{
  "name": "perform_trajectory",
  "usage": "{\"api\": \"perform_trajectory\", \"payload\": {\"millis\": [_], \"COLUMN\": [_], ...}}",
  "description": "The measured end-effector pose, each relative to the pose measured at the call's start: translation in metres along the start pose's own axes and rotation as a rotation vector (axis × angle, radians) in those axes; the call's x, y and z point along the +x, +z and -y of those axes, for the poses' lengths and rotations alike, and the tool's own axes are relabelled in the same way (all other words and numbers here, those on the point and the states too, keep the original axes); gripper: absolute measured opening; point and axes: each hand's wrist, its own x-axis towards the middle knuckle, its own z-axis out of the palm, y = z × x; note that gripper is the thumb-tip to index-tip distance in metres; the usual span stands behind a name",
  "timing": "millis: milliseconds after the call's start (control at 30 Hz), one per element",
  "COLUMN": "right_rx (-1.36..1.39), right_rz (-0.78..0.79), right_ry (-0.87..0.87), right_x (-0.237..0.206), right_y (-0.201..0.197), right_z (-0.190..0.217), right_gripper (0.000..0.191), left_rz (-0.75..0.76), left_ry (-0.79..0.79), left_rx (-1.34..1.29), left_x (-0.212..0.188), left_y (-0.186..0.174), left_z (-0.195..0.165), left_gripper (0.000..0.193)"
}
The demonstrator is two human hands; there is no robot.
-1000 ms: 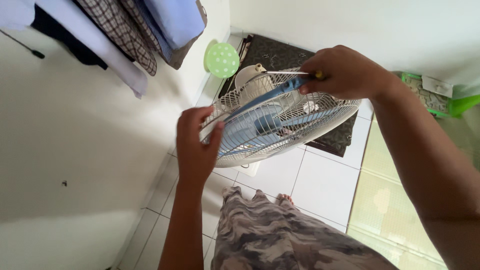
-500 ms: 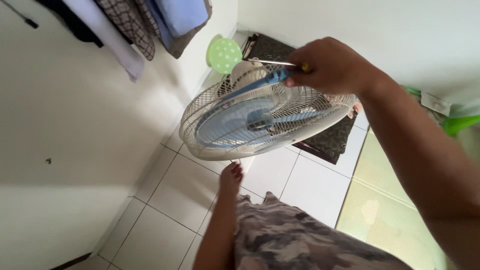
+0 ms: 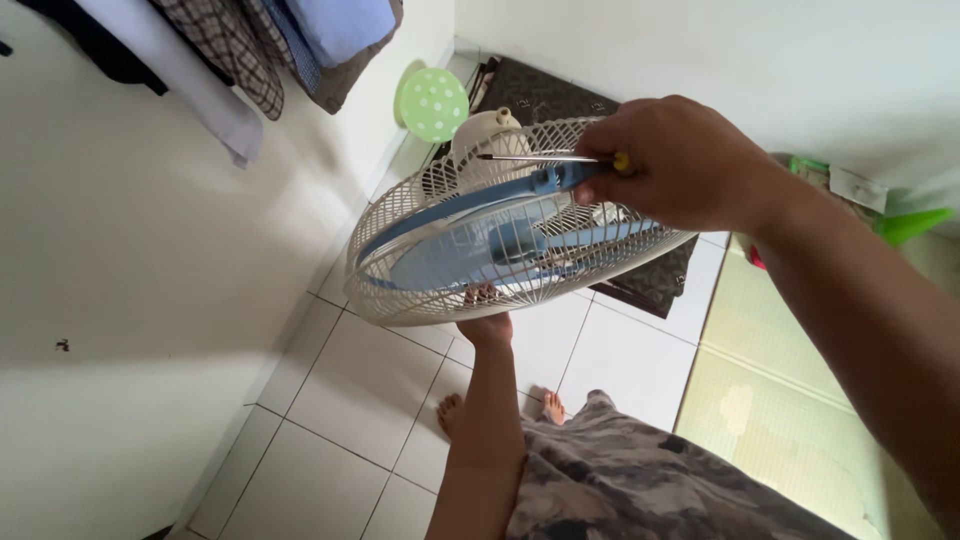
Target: The person services a standing electric fan on the floor. They remove the front grille, detach the blue fan blades from the motor hub, reattach the blades, clip the grille back on, and use a screwdriver to tighten the grille fastener.
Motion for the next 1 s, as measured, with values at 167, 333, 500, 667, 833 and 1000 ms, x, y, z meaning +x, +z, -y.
{"api": "perform_trajectory", "payload": {"millis": [167, 333, 500, 667, 833, 1000], "right_rx": [-0.031, 0.025, 0.008, -0.004, -0.035, -0.042], "right_rz": [-0.033, -0.156, -0.329, -0.390, -0.476, -0.492], "right_ry": [0.024, -0.011, -0.170, -0.227, -0.293, -0.322], "right_x": [-0.001, -0.008, -0.013, -0.015, -0.022, -0.026], "right_y": [0.001, 0.006, 0.011, 0.016, 0.017, 0.020], "right_z": [0.000, -0.006, -0.010, -0.006, 0.000, 0.000], "right_gripper": [0.022, 0.024, 0.024, 0.022, 0.023, 0.021], "left_rz": [0.044, -0.270, -0.278, -0.281, -0.206, -0.280], "left_ry": [-0.005, 0.013, 0.019, -0.028, 0.049, 0.047], "left_rx": [0.031, 0.044, 0.057, 0.066, 0.166, 0.162], "left_x": [0.011, 0.010, 0.005, 0.009, 0.021, 0.015], "left_y": [-0.011, -0.002, 0.005, -0.005, -0.019, -0.023], "left_z": [0.005, 0.007, 0.007, 0.008, 0.014, 0.014], "left_gripper": [0.035, 0.040, 0.041, 0.045, 0.052, 0.047]}}
